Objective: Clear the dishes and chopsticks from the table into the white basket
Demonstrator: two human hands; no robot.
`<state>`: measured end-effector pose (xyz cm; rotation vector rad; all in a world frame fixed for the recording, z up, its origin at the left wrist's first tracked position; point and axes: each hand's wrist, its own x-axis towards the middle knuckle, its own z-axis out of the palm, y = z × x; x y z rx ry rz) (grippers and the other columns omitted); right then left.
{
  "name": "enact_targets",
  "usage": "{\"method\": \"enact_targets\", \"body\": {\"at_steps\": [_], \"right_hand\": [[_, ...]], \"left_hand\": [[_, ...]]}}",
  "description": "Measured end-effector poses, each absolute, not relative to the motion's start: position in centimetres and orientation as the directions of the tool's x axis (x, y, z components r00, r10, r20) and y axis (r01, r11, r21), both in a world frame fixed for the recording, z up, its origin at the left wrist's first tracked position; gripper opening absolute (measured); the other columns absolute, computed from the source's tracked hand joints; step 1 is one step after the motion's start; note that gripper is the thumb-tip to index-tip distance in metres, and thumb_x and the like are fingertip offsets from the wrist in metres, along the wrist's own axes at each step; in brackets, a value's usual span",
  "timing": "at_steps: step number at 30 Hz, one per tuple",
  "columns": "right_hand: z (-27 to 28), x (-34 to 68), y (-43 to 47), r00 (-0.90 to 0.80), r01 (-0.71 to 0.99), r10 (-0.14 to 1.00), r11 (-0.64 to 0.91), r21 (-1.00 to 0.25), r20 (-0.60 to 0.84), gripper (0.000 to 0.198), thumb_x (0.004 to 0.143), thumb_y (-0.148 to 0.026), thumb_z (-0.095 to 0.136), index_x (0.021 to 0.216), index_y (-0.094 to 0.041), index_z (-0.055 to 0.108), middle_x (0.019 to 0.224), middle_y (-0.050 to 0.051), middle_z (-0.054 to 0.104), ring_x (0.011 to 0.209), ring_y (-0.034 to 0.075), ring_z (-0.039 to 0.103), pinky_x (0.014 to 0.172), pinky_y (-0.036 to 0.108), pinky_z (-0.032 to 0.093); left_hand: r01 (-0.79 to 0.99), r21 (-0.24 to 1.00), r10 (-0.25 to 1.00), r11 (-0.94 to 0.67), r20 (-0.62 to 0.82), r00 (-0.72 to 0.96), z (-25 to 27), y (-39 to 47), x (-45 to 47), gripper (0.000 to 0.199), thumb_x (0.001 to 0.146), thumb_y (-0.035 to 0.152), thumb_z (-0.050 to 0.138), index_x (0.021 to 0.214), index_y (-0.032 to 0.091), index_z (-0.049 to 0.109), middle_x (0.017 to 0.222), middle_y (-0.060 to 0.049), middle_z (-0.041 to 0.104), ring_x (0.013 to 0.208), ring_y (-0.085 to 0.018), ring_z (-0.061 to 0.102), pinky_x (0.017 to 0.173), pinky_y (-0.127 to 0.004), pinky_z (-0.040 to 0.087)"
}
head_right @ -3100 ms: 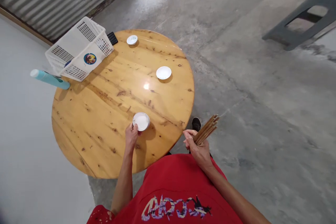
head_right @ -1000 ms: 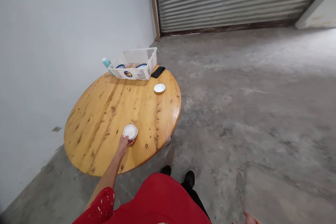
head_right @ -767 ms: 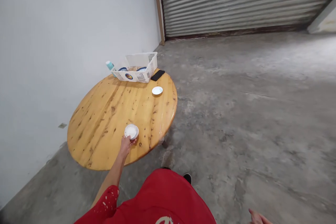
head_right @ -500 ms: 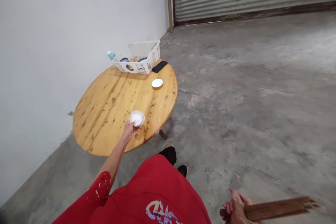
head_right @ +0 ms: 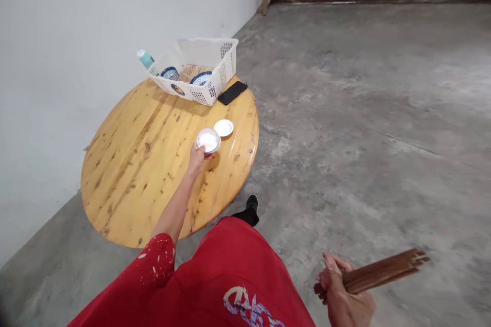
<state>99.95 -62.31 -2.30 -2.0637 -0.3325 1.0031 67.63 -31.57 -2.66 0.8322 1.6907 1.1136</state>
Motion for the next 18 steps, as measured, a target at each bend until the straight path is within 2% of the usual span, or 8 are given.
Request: {"method": "enact_targets", "body": {"at_steps": [4, 8, 13, 18], "right_hand": [[-1.1, 101.7, -57.9, 0.637, -0.037, 0.536, -0.696, -0.717, -0.554, 0.069, 0.069, -0.074, 0.074, 0.104, -0.015, 0.066, 0.052, -0.004, 0.051, 0.040, 0.017, 0.052, 0.036, 0.026, 0.037], [0.0, 102.6, -54.5, 0.639, -0.040, 0.504, -0.733, -0.679, -0.581, 0.067, 0.067, -0.072, 0.076, 0.101, -0.016, 0.066, 0.052, -0.004, 0.052, 0.040, 0.017, 0.052, 0.036, 0.026, 0.037], [0.1, 104.2, -51.5, 0.636, -0.026, 0.491, -0.758, -0.651, -0.596, 0.066, 0.067, -0.072, 0.076, 0.101, -0.016, 0.066, 0.053, -0.004, 0.053, 0.040, 0.016, 0.051, 0.036, 0.025, 0.038], [-0.5, 107.5, -47.2, 0.599, 0.063, 0.550, -0.757, -0.650, -0.582, 0.066, 0.070, -0.071, 0.076, 0.104, -0.015, 0.067, 0.054, -0.003, 0.054, 0.041, 0.017, 0.052, 0.036, 0.026, 0.039]], "left_hand": [[0.136, 0.901, 0.868, 0.413, -0.343, -0.360, -4.1, -26.4, 69.2, 0.030, 0.099, 0.016, 0.042, 0.127, 0.014, 0.050, 0.107, -0.013, 0.074, 0.057, -0.014, 0.069, 0.052, -0.022, 0.050], [0.289, 0.835, 0.854, 0.468, -0.343, -0.391, -5.3, -23.2, 69.7, 0.032, 0.100, 0.020, 0.043, 0.132, 0.016, 0.050, 0.103, -0.011, 0.075, 0.061, -0.017, 0.072, 0.059, -0.026, 0.054], [0.486, 0.700, 0.843, 0.523, -0.340, -0.416, -5.5, -22.2, 70.4, 0.033, 0.101, 0.022, 0.042, 0.133, 0.015, 0.050, 0.096, -0.010, 0.077, 0.061, -0.019, 0.073, 0.075, -0.031, 0.056], [0.574, 0.572, 0.808, 0.586, -0.357, -0.469, -5.2, -22.1, 71.2, 0.035, 0.102, 0.023, 0.037, 0.134, 0.013, 0.049, 0.090, -0.010, 0.079, 0.071, -0.022, 0.076, 0.086, -0.033, 0.053]]}}
